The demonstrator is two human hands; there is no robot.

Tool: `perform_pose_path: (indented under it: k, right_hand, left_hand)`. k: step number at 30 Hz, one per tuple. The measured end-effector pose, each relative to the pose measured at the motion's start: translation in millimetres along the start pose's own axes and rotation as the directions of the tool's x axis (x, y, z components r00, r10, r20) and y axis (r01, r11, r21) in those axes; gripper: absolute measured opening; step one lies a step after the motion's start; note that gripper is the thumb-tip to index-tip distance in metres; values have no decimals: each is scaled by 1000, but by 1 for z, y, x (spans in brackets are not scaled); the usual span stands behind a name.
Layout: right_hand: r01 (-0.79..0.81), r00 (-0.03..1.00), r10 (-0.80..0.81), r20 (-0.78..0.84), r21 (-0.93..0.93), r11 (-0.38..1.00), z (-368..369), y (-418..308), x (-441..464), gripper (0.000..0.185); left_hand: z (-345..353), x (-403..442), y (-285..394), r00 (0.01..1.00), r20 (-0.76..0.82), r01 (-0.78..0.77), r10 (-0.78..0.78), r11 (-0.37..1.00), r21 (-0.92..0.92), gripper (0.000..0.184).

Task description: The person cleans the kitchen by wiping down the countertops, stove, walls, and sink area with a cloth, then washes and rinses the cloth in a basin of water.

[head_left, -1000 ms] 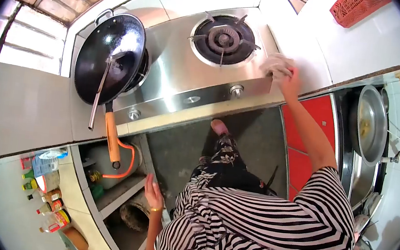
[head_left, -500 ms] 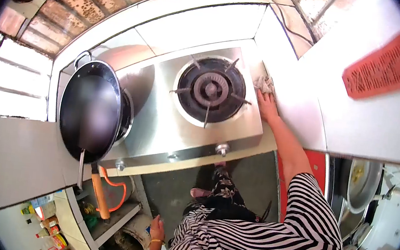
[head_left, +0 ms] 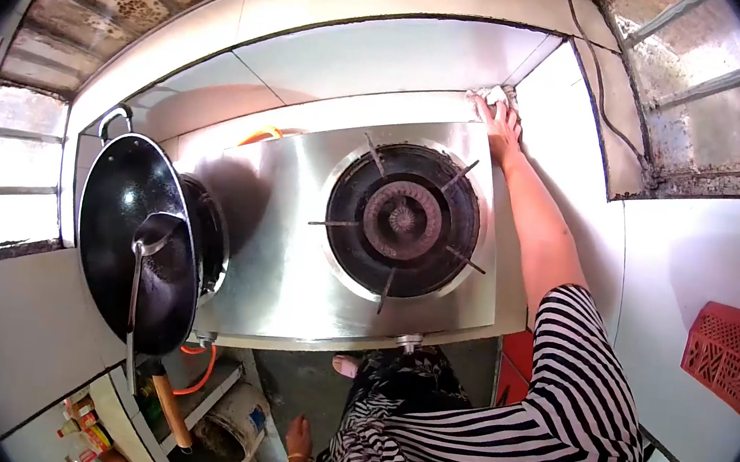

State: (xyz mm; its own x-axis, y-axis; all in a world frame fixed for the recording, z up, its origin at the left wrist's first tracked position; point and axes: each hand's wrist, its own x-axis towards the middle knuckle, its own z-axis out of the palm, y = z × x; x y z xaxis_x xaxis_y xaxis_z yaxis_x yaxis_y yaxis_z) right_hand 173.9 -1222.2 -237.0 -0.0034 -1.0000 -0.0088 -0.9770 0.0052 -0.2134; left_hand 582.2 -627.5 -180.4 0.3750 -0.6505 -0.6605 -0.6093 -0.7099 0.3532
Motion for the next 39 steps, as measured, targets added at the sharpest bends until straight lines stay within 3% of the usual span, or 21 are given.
perform_pose_path:
  k: [4,7,9,10,13,16,20,22,25,26,27,28,29,30,31,32,33,35,37,39]
  right_hand:
    - [-31,997,33,70,-34,999,-12,0,8,39]
    - [-12,996,16,88,-42,999,-11,6,-3,34]
    - [59,991,-40,125,-154,986,-6,13,-22,35]
    - [45,999,-42,23,-152,987,-3,12,-36,29]
    - [13,997,-4,77,-113,994,-8,13,-78,31]
    - [12,996,-1,84,-127,992,2,23,-118,31]
    - [-11,990,40,135,-207,978,2,26,-160,34]
    - [-29,981,74,180,-241,970,-5,21,-173,33]
    - [-37,972,91,214,-244,969,-13,16,-186,33]
    - [-25,971,75,225,-217,976,-12,17,-191,36]
    - [-27,972,76,223,-217,976,-14,15,-194,36]
    - [-74,968,125,218,-228,971,-17,10,-197,32]
    - [-121,962,173,213,-239,963,-18,5,-199,30]
    - [-128,961,184,205,-261,957,-17,4,-200,28]
    - [-124,963,180,202,-262,957,-23,-1,-202,28]
    - [-142,959,198,204,-260,955,-30,-6,-209,27]
    - [-159,954,215,209,-255,954,-33,-8,-214,26]
    - [-130,975,162,154,-196,972,-14,8,-225,28]
    - [-104,994,104,27,6,995,20,41,-238,31]
    - [-166,972,196,126,-217,962,-10,19,-275,33]
  left_hand:
    - [-10,3,16,993,121,13,-20,998,54,36]
    - [-10,20,-3,989,143,42,-39,999,-16,36]
    - [-4,31,-36,997,62,49,-44,996,-69,35]
    - [-11,32,-28,996,75,45,-41,997,-61,35]
    - [-24,38,-30,991,133,37,-11,981,-188,35]
    - [-27,43,-63,982,166,-53,86,979,-195,35]
    - [-55,48,21,906,98,-389,412,901,-194,35]
    - [-70,51,104,699,-111,-691,706,629,-355,37]
    - [-101,47,220,472,-211,-848,856,375,-375,48]
    - [-102,45,253,447,-246,-853,860,327,-408,54]
    - [-108,42,286,380,-182,-818,907,238,-523,70]
    - [-112,27,327,253,-238,-833,938,86,-546,76]
    - [-105,7,371,141,-362,-797,921,-112,-594,68]
    - [-122,-2,400,-121,-379,-868,918,-283,-408,56]
    - [-102,-9,428,-213,-469,-849,857,-400,-345,54]
    - [-103,-27,443,-140,-431,-776,891,-369,-511,50]
    - [-96,-35,442,-136,-428,-779,893,-363,-511,50]
    - [-87,-45,429,83,-320,-507,944,-236,-829,45]
    - [-82,-12,381,-5,-225,-747,974,-153,-647,45]
    - [-81,4,307,261,0,-672,965,182,-717,46]
